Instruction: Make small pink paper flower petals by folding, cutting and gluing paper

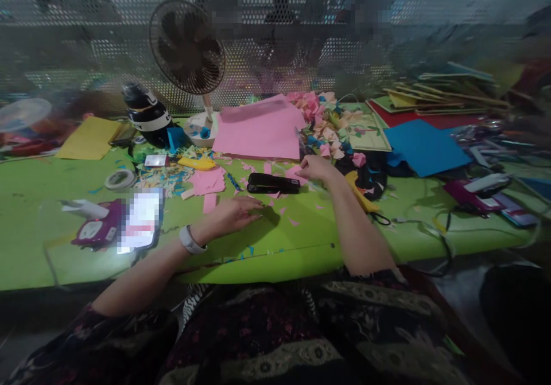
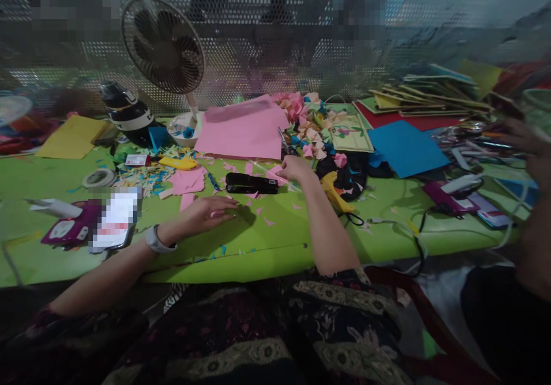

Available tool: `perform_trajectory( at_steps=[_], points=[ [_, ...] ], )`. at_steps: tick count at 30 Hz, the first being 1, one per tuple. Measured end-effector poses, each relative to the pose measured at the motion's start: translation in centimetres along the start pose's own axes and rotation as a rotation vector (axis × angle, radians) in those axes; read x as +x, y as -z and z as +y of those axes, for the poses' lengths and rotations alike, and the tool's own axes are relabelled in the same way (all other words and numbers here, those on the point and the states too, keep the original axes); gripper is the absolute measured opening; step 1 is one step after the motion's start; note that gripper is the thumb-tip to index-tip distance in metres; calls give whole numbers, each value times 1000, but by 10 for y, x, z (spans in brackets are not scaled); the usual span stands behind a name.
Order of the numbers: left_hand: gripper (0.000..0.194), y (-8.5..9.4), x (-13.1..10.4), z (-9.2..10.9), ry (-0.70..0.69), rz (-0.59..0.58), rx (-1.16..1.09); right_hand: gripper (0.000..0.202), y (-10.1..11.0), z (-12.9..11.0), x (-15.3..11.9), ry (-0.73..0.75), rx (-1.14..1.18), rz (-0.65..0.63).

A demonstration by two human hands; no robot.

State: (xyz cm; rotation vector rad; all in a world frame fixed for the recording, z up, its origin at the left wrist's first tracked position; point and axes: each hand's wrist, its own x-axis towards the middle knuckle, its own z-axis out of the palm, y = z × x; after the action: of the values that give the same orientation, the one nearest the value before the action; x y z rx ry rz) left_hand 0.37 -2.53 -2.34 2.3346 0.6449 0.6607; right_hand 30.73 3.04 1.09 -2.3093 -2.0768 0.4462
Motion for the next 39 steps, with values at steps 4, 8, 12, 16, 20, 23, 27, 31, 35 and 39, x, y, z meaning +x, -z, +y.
perform_trajectory(
  at_steps=[4,8,12,16,20,23,27,31,35,39],
  points=[
    [26,-1,-2,-6,10,14,2,27,-4,5,1,6,101,96],
    [26,-1,-5,-12,28,34,12,27,-2,5,0,39,127,134],
    [25,-1,-6,-13,28,42,15,19,4,3,-2,69,60,135],
    [25,2,-4,-10,20,49,-11,20,7,-1,-6,65,-46,163],
    [26,8,-3,-3,42,36,-19,24,8,-6,-10,17,-121,189],
    [23,12,-2,3,47,61,-51,24,13,-5,-12,-40,-89,216],
    [23,17,0,12,150,145,-220,19,23,-5,-14,-43,237,427],
    [33,23,8,20,351,265,-632,23,18,-36,-30,163,885,323],
    [32,25,17,22,503,370,-1022,36,-3,-84,-58,409,1093,160],
    [25,25,18,19,535,465,-1131,38,-14,-101,-72,521,1063,53]
  ],
)
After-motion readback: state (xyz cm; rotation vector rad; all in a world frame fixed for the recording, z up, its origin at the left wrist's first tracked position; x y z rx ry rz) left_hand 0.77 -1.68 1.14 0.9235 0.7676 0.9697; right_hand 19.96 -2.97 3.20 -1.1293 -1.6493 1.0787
